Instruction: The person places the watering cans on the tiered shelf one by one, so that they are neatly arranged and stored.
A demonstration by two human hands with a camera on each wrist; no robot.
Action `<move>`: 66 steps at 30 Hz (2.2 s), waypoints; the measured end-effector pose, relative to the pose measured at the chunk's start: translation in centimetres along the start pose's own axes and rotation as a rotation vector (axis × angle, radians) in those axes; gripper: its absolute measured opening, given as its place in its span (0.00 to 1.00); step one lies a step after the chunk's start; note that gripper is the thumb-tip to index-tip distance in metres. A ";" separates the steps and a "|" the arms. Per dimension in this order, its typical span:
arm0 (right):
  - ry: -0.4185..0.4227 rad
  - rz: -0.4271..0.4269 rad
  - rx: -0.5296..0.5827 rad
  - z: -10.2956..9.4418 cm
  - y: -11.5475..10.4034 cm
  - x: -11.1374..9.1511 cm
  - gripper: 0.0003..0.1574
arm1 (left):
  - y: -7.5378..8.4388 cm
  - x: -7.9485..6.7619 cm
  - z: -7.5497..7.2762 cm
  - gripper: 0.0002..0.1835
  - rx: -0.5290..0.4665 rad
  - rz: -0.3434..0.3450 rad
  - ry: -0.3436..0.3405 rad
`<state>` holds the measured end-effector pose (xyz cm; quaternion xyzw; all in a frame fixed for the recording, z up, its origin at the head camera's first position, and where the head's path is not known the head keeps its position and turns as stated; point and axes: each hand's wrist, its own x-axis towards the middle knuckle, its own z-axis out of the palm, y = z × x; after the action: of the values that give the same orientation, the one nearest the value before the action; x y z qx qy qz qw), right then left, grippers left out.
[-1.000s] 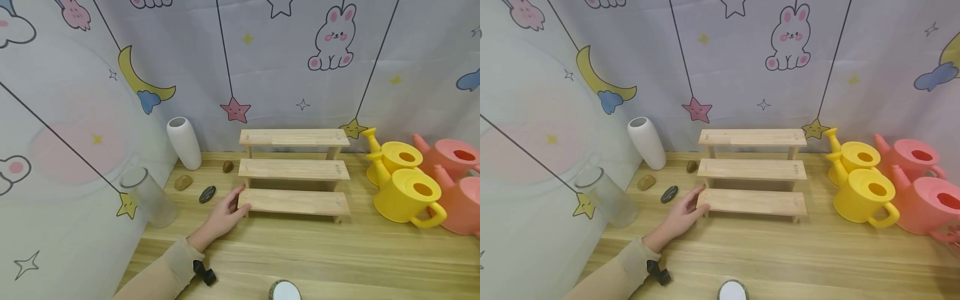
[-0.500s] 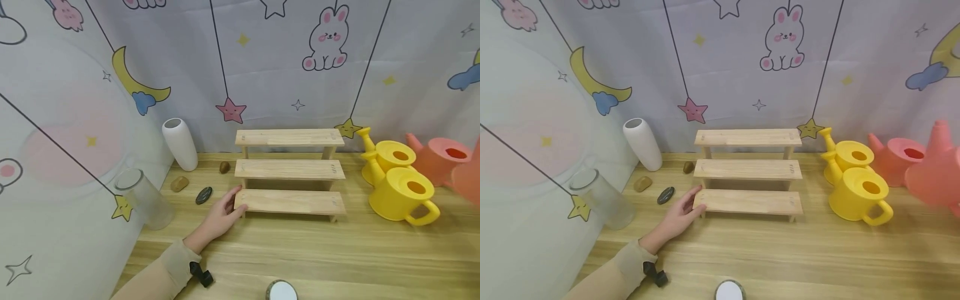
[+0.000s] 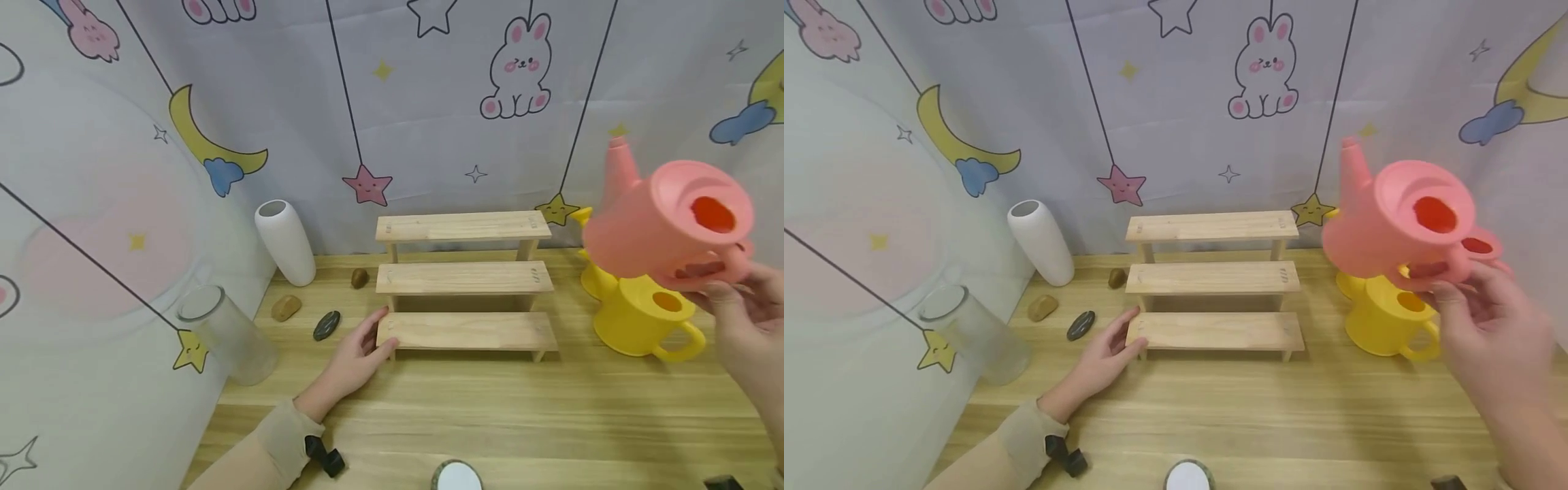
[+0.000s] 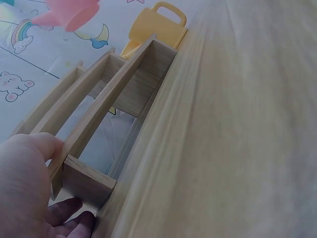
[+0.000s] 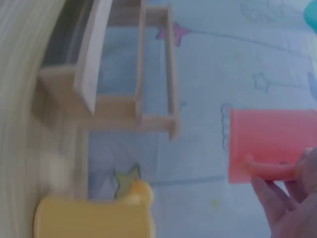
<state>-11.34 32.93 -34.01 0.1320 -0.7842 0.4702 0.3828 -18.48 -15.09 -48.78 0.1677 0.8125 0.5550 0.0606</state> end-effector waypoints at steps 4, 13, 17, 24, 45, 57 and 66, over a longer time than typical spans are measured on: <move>-0.032 0.123 -0.165 3.5 -1.9 0.9 0.17 | -0.1 -0.1 -0.1 0.38 0.016 0.012 0.008; -0.172 0.045 -0.128 10.3 -3.2 3.0 0.15 | -0.2 -0.1 -0.1 0.38 0.025 0.027 -0.001; -0.240 0.052 -0.135 12.5 -3.5 4.3 0.15 | -0.3 -0.1 0.0 0.38 0.022 0.031 -0.011; -0.333 0.135 -0.136 15.8 -3.7 6.2 0.17 | -0.3 -0.2 -0.1 0.38 0.024 0.029 0.005; -0.464 0.223 -0.185 21.4 -4.2 9.2 0.21 | -0.2 -0.2 -0.2 0.38 0.026 0.033 0.008; -0.461 0.256 -0.158 23.5 -4.3 9.9 0.21 | -0.3 0.0 -0.2 0.37 0.019 0.035 0.005; -0.455 0.282 -0.170 24.5 -4.3 10.2 0.22 | -0.1 0.1 -0.4 0.37 0.025 0.031 0.006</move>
<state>-27.37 11.68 -30.37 0.0912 -0.8971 0.4098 0.1373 -18.66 -15.41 -48.74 0.1792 0.8169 0.5462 0.0477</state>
